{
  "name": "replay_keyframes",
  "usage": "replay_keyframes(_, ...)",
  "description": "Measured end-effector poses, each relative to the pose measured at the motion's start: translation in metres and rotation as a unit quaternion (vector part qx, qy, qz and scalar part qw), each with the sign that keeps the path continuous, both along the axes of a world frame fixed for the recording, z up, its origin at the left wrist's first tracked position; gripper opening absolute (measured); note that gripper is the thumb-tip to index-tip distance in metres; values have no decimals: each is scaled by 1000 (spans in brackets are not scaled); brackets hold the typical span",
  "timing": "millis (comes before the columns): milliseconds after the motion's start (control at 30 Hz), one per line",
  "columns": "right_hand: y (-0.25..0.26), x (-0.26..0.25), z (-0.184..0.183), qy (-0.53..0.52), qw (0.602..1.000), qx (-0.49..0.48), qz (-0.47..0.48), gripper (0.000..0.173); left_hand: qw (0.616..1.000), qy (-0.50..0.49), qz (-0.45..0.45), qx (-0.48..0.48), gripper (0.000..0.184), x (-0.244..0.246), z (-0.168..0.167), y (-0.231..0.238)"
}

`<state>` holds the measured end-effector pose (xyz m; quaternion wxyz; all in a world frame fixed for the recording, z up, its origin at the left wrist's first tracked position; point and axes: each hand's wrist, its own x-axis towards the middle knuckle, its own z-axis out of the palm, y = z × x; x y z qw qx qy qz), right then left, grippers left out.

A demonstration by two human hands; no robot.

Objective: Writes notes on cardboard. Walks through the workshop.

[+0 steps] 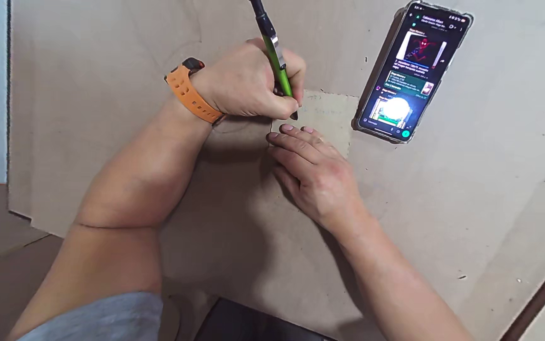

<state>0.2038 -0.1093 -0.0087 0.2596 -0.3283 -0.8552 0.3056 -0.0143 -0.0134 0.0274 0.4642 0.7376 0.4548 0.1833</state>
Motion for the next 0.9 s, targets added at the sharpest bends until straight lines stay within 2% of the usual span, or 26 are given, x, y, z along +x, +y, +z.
replay_keyframes(767, 1, 0, 0, -1, 1000, -1, 3, 22, 1000, 2, 16, 18, 6, 3, -2, -3)
replay_keyframes(900, 1, 0, 1, 1, 1000, -2, 3, 22, 999, -21, 22, 12, 7, 3, -2, -4)
